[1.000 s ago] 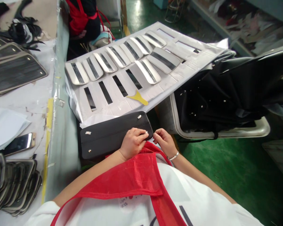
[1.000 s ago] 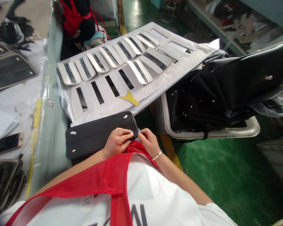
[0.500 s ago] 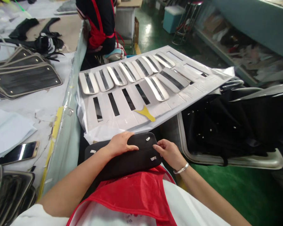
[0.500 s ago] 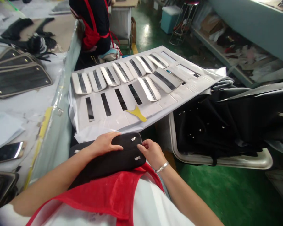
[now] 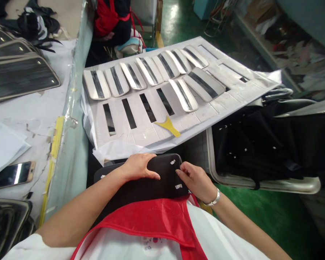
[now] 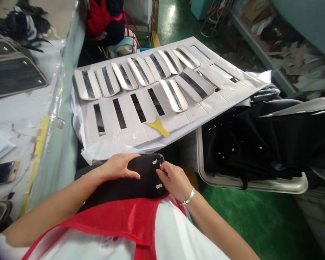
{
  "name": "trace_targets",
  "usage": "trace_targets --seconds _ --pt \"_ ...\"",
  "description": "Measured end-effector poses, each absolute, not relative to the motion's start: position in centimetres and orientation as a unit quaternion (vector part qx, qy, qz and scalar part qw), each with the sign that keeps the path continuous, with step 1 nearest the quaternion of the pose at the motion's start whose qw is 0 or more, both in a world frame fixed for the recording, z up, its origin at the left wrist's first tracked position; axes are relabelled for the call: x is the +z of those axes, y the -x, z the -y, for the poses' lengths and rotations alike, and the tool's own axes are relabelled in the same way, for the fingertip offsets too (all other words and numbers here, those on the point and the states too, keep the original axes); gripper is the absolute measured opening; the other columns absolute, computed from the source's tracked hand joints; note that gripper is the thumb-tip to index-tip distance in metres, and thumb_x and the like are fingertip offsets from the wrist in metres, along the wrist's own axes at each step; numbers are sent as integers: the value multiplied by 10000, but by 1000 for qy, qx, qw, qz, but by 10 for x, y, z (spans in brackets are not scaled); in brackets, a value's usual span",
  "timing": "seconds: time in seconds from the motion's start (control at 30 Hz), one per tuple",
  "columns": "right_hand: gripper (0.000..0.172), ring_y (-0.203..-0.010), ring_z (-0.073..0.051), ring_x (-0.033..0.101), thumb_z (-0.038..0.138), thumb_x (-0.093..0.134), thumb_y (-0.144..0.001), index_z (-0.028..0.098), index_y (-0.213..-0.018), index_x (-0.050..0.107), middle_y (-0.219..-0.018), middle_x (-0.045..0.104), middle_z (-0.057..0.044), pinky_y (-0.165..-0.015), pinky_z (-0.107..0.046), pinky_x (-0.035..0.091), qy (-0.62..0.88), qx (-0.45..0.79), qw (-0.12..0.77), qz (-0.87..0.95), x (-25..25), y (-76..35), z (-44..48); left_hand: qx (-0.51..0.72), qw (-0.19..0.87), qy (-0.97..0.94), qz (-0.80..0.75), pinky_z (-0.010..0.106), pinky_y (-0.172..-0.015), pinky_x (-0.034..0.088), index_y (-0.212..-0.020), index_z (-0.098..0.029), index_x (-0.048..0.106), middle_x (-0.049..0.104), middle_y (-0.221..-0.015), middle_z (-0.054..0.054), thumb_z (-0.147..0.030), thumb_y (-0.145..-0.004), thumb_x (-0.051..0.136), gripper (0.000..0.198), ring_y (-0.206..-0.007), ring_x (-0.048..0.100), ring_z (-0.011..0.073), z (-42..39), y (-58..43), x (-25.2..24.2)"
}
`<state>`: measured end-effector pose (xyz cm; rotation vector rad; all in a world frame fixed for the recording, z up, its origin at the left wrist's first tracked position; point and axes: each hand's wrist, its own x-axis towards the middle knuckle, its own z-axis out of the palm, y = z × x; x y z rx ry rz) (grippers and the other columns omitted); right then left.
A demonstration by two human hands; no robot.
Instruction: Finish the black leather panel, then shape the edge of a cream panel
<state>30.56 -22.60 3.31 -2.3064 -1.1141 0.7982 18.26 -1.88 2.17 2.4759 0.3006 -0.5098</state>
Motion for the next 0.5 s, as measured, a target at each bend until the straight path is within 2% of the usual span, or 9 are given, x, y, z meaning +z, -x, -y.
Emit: trace_targets --seconds 0.1,0.17,0.27,0.5 --pt "348 -494 -118 428 454 459 -849 203 -617 394 -570 517 -5 -495 -263 218 857 280 127 414 32 -310 222 -201 296 -928 -104 366 -870 450 -1256 -212 482 580 -1220 83 -681 -601 627 819 -1072 563 287 20 -185 23" --pt "332 -533 -130 464 424 457 -856 197 -619 404 -602 545 -26 -517 -271 219 853 255 98 446 30 -308 217 -204 291 -929 -104 371 -861 455 -1244 -216 486 584 -1211 82 -662 -601 643 798 -1062 568 289 20 -186 22" --pt "289 -558 -122 474 358 434 -869 190 -634 437 -619 555 -30 -541 -264 238 838 222 119 484 26 -304 213 -200 282 -933 -102 375 -842 463 -1226 -230 487 598 -1184 77 -641 -617 646 752 -1035 581 287 21 -185 20" --pt "298 -502 -81 389 314 448 -863 171 -602 437 -566 493 7 -520 -235 243 811 190 200 517 23 -301 217 -208 276 -933 -100 356 -847 462 -1240 -236 462 590 -1194 73 -645 -620 638 763 -1047 573 276 23 -186 21"
